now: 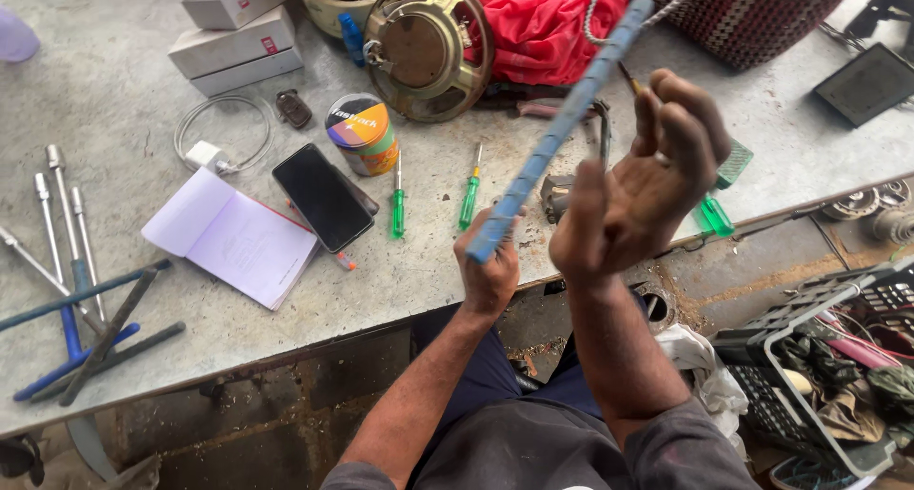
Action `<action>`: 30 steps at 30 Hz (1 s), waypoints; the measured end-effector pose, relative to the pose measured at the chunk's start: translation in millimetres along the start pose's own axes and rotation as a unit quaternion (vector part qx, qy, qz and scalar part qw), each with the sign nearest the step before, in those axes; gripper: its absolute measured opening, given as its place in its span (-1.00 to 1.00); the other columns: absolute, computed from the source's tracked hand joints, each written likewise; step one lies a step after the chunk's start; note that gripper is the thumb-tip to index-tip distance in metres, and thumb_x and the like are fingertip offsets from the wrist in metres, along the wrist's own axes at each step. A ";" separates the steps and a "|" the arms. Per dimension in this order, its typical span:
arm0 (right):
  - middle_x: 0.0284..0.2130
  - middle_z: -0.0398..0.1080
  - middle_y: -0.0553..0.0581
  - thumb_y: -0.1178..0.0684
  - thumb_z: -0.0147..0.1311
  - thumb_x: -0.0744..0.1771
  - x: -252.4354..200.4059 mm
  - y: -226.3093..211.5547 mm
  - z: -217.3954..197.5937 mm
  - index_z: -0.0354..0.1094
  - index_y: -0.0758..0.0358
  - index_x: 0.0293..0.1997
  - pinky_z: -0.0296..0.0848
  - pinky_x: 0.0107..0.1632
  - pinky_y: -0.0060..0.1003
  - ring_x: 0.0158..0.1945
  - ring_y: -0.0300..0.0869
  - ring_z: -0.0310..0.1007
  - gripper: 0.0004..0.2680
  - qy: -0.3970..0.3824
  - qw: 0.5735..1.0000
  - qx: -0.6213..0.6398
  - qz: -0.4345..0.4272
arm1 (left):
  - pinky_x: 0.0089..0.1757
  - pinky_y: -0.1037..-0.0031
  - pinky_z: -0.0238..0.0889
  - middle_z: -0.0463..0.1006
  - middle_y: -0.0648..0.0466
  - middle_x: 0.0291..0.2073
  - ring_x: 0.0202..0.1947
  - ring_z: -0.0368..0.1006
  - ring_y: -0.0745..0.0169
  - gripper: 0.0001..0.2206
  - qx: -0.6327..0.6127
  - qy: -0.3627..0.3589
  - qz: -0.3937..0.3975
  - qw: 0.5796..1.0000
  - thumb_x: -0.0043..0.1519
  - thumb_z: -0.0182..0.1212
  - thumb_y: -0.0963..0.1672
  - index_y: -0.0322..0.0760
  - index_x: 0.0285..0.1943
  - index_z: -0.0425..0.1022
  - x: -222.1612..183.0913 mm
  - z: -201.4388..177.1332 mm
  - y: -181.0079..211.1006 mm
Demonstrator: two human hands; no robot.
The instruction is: The person disassembles and reassembles a mechanical component using various screwdrivers and socket wrenches on a cluttered workbench.
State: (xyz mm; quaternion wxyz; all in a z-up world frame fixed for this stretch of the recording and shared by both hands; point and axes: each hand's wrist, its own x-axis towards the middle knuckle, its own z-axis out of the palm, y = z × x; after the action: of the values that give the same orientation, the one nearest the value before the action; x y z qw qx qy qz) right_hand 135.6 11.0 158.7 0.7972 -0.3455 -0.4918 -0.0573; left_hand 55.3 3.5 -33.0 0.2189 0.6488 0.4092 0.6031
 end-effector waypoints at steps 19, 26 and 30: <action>0.24 0.19 0.47 -0.25 -0.05 0.49 1.3 26.9 -15.0 -0.01 0.42 0.49 0.50 0.26 -0.03 0.26 0.07 0.40 -0.48 -0.047 0.951 0.247 0.180 | -0.23 0.41 0.56 0.66 -0.05 -0.22 -0.20 0.66 0.13 -0.87 -0.008 0.007 -0.010 1.000 0.37 0.22 -0.16 -0.38 -0.03 0.53 16.3 -4.6 32.3; 0.33 0.14 0.13 -0.62 -0.31 0.29 -5.5 5.1 -15.8 0.13 0.06 0.37 0.29 0.49 -0.07 0.44 -0.12 0.24 -0.34 -0.078 0.985 0.078 -0.130 | -0.20 0.39 0.54 0.66 -0.07 -0.21 -0.17 0.66 0.09 -0.87 0.002 0.006 -0.001 1.000 0.36 0.25 -0.16 -0.39 -0.03 0.54 17.7 -5.0 37.7; 0.30 0.18 0.20 -0.54 -0.32 0.36 -6.3 12.6 -13.8 0.21 0.09 0.31 0.33 0.46 -0.09 0.42 -0.07 0.29 -0.43 -0.038 0.993 0.064 -0.094 | -0.20 0.35 0.53 0.67 -0.07 -0.20 -0.18 0.66 0.07 -0.88 0.004 0.001 -0.006 1.000 0.36 0.26 -0.17 -0.37 -0.04 0.55 17.7 -6.4 36.3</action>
State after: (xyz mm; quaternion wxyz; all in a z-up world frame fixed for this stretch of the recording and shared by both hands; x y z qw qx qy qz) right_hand 148.1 10.5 143.5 0.7896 -0.2483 -0.5543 -0.0874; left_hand 57.8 -4.4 7.0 0.2193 0.6466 0.4156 0.6009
